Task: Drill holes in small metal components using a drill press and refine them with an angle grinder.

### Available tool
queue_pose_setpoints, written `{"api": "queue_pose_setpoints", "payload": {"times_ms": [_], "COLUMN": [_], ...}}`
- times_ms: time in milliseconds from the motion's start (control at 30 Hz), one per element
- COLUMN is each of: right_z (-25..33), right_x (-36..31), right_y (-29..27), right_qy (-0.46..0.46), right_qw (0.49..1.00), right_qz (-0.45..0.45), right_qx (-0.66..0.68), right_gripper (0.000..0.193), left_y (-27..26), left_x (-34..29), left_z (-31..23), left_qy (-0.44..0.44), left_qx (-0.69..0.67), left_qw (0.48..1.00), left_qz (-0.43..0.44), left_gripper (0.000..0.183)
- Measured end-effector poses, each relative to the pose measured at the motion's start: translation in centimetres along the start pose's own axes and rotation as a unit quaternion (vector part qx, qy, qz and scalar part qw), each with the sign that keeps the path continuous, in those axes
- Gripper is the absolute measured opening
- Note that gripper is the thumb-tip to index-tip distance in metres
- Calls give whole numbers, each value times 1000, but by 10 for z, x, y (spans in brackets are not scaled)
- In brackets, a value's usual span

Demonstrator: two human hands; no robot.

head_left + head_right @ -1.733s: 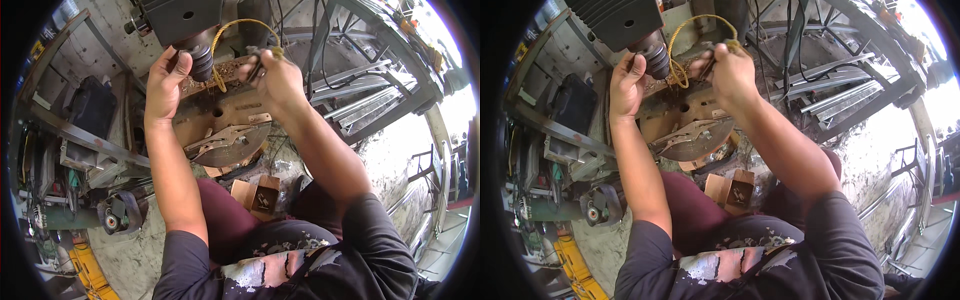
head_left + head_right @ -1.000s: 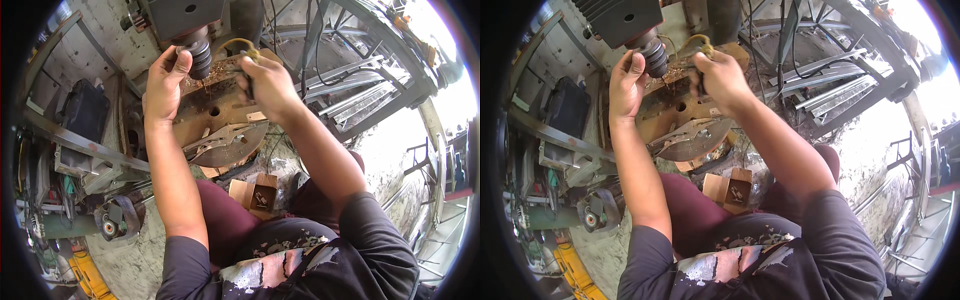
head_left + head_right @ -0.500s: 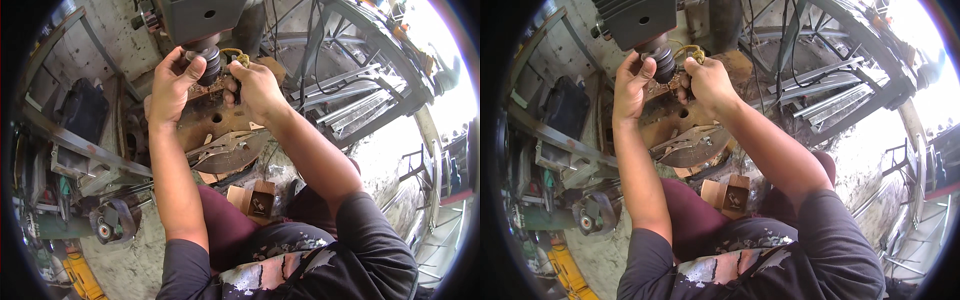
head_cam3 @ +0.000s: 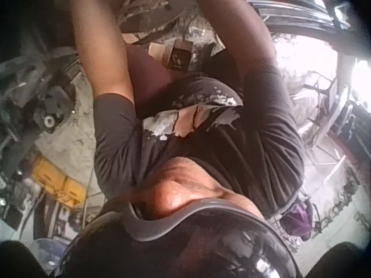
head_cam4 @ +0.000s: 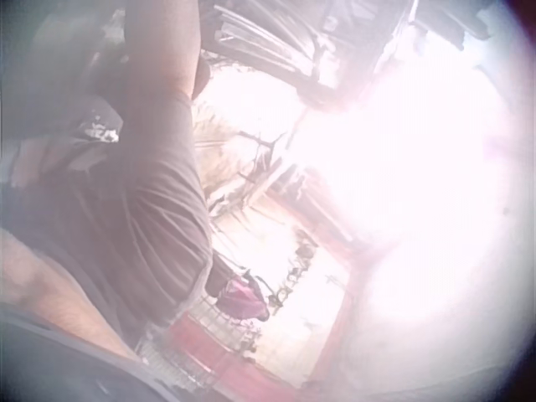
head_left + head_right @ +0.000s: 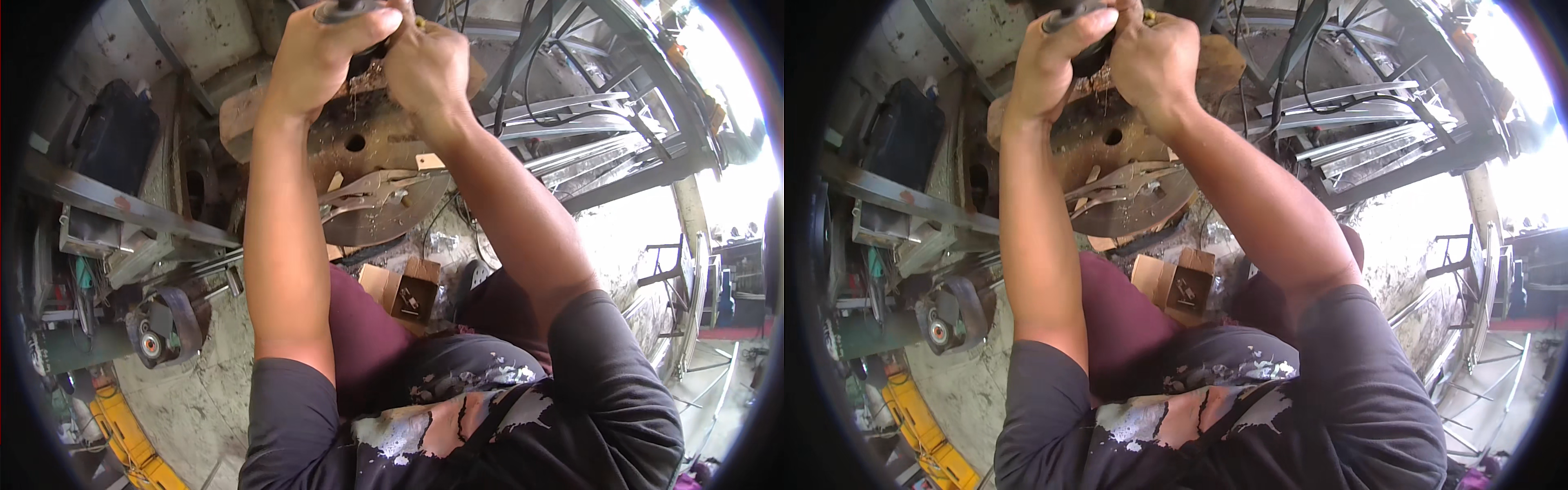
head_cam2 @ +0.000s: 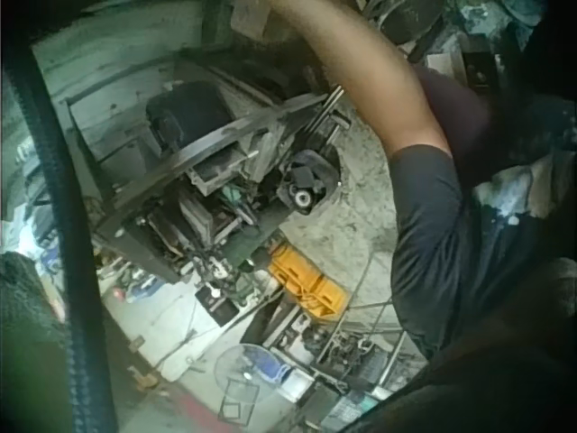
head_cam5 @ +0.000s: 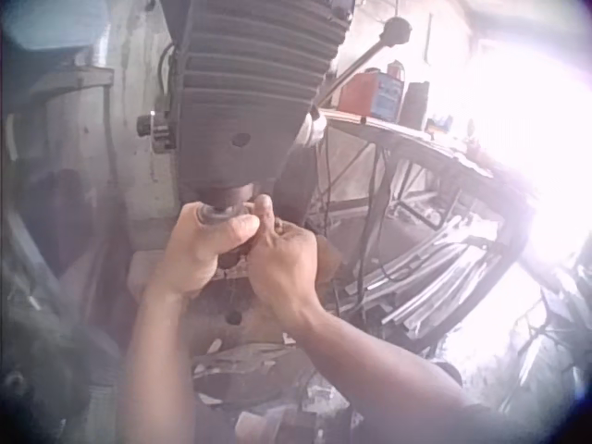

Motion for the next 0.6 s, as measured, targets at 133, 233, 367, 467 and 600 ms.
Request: {"api": "queue_pose_setpoints", "payload": {"times_ms": [133, 233, 367, 467, 600], "right_z": [1, 2, -7, -4, -35], "right_x": [-3, -8, -4, -6, 2], "right_y": [2, 0, 3, 6, 7], "right_qy": [-50, -17, -42, -39, -306], "right_qw": [998, 998, 998, 998, 945], "right_qz": [-28, -23, -33, -37, -117], "right_qx": [6, -49, 34, 35, -18], "right_gripper": [45, 44, 41, 41, 31], "left_y": [5, -1, 8, 9, 7], "left_x": [-7, -6, -9, -11, -5], "left_z": [-13, -8, -14, -18, -8], "left_qy": [22, 13, 44, 38, 17], "left_qx": [-10, 13, 0, -12, -82], "left_qw": [999, 999, 999, 999, 996], "left_qz": [27, 31, 1, 1, 38], "left_gripper": [19, 20, 26, 31, 37]}}
Point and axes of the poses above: each hand's wrist, its own x-axis towards the middle knuckle, its own y-axis out of the palm, z = x × y, the point moved 3 cm from there along x, towards the middle knuckle, and after that the axes turned 5 degrees about -y, right-handed, at the moved point
